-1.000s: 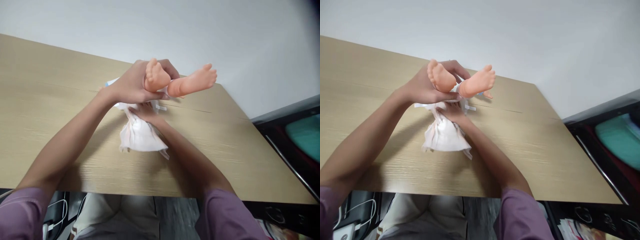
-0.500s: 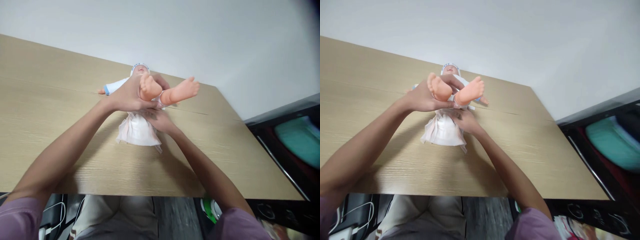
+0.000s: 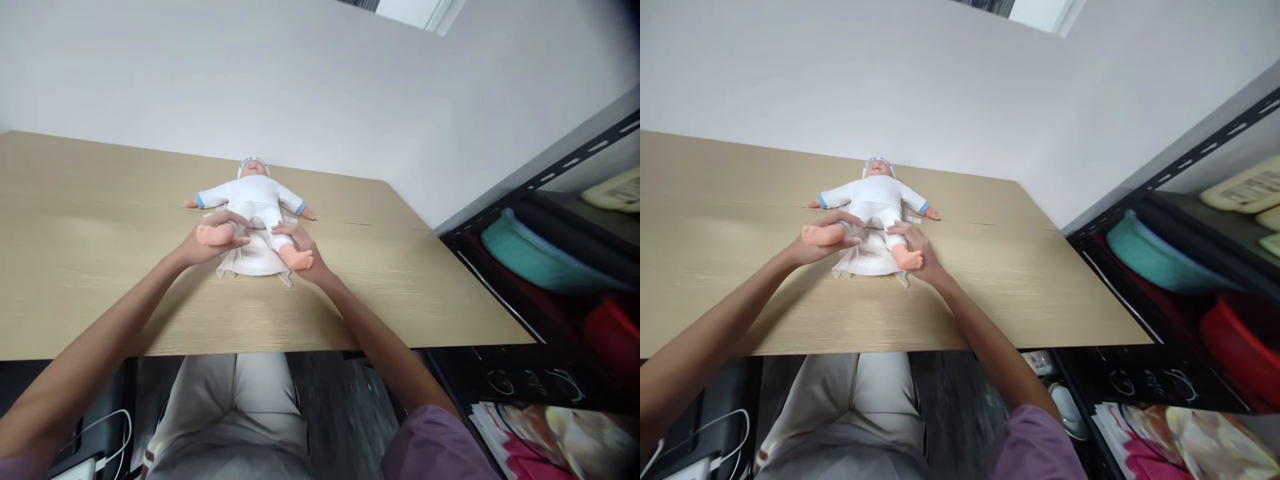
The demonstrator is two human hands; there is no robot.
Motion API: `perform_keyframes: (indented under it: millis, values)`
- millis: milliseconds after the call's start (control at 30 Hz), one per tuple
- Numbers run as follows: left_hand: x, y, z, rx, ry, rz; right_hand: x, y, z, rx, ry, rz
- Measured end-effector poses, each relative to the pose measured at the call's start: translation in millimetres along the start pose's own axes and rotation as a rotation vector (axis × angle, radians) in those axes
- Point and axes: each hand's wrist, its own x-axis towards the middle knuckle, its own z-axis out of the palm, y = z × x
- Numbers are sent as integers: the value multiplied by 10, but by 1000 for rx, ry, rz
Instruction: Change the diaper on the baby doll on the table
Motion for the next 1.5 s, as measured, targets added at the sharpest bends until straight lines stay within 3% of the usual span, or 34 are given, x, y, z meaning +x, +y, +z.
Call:
perform_keyframes:
  millis: [167, 300, 600, 867, 1033, 1133, 1267, 1400, 1500]
  values:
    - [-391, -506, -181, 183, -213, 286, -262, 296, -136, -41, -117, -208]
    - [-493, -647, -235, 292, -328, 303, -342, 391, -149, -169, -223, -245]
    - [-458, -564, -260, 345, -431, 282, -300, 266, -188, -240, -302, -165]
    - [-417, -513, -300, 428, -511, 331, -257, 250, -306, -147, -348, -137]
    - [-332, -460, -338, 400, -539, 234, -214, 154, -367, -36, -367, -35]
    - [-308, -355, -296, 388, -527, 158, -265, -41, -294, -124, -333, -24]
    - [-359, -188, -82, 450, -431, 65, -391, -234, -53, -288, -256, -44]
    - [-364, -159, 87, 518, -340, 45, -434, -207, 126, -299, -180, 26]
    - [-215, -200, 18, 408, -328, -27, -322, -114, 94, -264, -131, 107]
